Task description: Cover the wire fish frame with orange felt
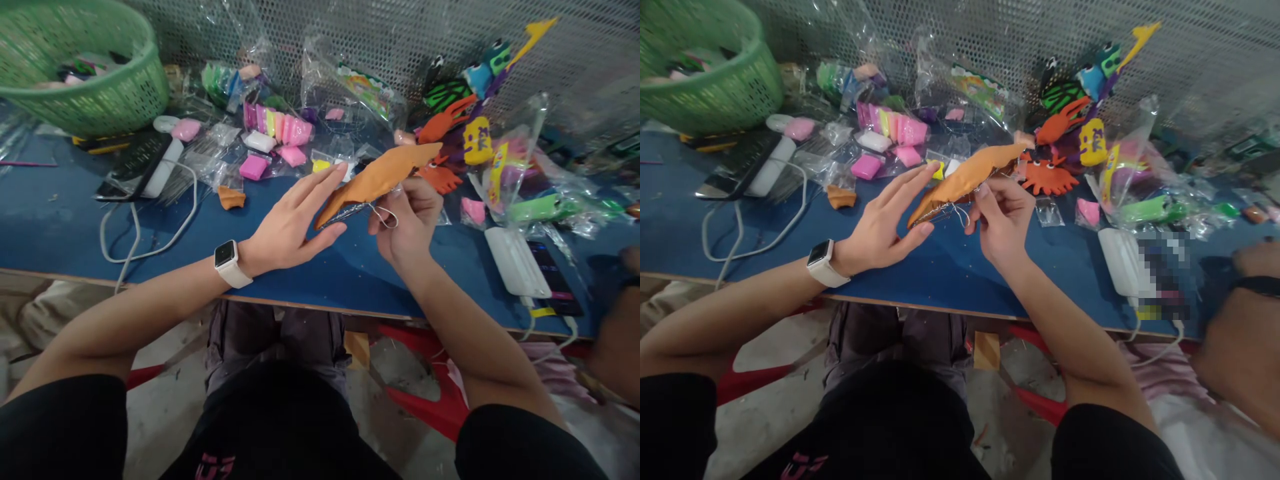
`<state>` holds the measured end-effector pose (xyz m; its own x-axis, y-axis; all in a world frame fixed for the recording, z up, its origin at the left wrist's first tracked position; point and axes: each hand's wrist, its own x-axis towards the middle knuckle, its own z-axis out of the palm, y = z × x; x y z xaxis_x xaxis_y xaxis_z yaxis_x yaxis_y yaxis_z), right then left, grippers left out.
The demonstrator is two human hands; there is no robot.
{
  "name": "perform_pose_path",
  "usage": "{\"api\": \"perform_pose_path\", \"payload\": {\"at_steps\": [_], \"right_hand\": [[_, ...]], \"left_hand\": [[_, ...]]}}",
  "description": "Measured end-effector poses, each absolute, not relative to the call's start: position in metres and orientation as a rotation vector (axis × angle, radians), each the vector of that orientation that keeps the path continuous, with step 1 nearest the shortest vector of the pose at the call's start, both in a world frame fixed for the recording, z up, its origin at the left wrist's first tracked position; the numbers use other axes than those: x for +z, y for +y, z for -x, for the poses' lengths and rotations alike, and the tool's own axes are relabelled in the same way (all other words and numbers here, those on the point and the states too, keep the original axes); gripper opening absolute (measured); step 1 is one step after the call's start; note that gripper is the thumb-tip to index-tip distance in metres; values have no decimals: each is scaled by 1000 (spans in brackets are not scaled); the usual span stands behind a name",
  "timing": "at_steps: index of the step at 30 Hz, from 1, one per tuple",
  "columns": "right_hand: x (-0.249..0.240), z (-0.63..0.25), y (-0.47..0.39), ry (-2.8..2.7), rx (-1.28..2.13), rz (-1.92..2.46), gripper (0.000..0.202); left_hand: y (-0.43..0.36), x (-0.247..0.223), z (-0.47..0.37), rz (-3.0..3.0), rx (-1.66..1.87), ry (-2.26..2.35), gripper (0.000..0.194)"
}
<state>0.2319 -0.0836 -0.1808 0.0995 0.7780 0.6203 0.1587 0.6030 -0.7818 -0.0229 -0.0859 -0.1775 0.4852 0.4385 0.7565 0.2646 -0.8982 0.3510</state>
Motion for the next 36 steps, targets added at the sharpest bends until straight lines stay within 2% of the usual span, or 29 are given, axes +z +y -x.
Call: {"api": "perform_pose_path", "payload": {"at_steps": [6, 11, 14, 20, 23, 25, 29, 36], "right_hand": [[-195, -239, -80, -1493, 651, 871, 50], [-199, -245, -76, -1428, 823, 788, 49], [-201, -252, -72, -1474, 871, 752, 44], [-200, -248, -71, -1507, 903, 841, 58], [-187, -235, -80, -1333, 1013, 848, 57], [-175, -227, -87, -1130, 1123, 858, 50], [-161, -221, -92, -899, 1243, 888, 44], [-162, -225, -91, -885, 1297, 890, 40]], "left_hand": [[-80, -187, 16, -2562, 1366, 633, 78], [-69, -187, 18, -2630, 1476, 532, 88], [-65, -189, 20, -2643, 1493, 545, 85], [-60, -193, 20, -2618, 1497, 565, 80], [-64, -186, 21, -2601, 1462, 586, 81], [-68, -181, 23, -2598, 1435, 595, 82], [-77, -173, 25, -2608, 1461, 584, 71], [-83, -167, 25, -2583, 1540, 614, 57]]}}
